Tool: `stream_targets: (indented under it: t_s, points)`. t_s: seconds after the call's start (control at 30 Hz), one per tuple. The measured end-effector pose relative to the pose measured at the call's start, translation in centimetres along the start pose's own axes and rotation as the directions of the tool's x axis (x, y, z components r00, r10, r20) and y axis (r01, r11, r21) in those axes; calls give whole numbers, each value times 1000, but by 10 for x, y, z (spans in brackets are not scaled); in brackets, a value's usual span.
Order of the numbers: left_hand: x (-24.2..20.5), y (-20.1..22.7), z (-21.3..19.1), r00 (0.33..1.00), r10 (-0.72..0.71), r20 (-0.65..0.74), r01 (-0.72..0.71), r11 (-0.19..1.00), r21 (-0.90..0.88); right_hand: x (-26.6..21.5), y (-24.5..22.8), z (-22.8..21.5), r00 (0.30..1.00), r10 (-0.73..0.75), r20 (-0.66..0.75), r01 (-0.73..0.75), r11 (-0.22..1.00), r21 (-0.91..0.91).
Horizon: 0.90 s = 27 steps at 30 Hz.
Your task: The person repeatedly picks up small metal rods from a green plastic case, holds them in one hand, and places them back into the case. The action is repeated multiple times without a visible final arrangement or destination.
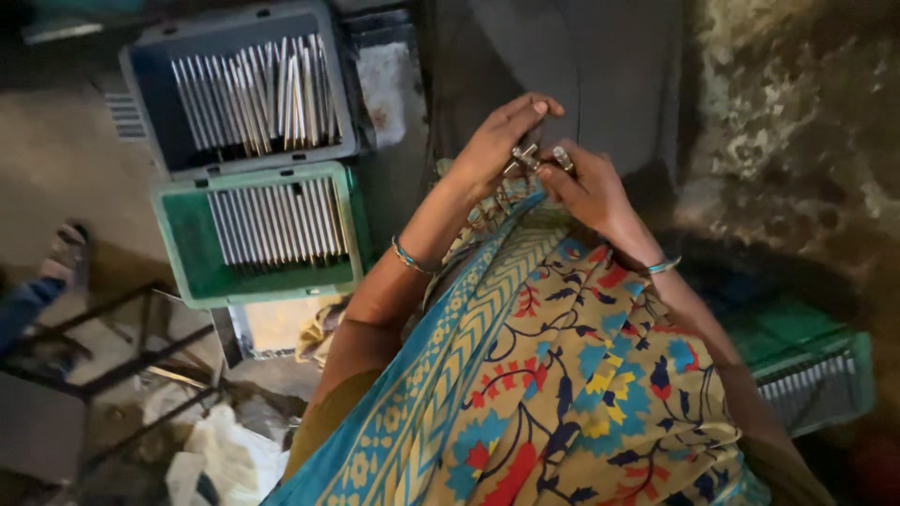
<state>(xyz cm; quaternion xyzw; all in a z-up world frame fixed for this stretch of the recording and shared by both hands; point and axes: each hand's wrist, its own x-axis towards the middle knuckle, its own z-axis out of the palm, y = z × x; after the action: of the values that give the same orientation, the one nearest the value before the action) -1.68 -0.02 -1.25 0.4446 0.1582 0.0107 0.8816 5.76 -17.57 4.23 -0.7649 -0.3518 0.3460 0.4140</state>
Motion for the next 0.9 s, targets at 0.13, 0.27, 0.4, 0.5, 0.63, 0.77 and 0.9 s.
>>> stream_targets:
  t_s: [0.13,0.27,0.4,0.5,0.63,0.77,0.9]
  points:
    - [5,-10,-11,997,73,-21,-74,996,-50,3,6,2,996,-81,24,81,997,13]
    - [14,-25,-11,969,211,-126,-212,977,3,3,25,5,988,-155,5,151,970,192]
    - [33,-33,-9,970,199,-138,-204,979,-24,-4,36,-2,980,-195,-37,198,961,194]
    - [44,-23,-39,908,204,-367,-214,977,16,-21,26,-17,930,-365,-51,368,916,161]
    - [43,-8,-67,896,220,-385,-163,971,175,-28,-7,-31,902,-315,-295,419,807,416]
    - [24,-47,-25,986,155,69,-170,912,373,10,-7,-36,942,142,-306,-65,966,249]
    - [27,-81,15,999,-7,-40,12,991,135,18,10,-20,965,-200,-168,106,887,-449]
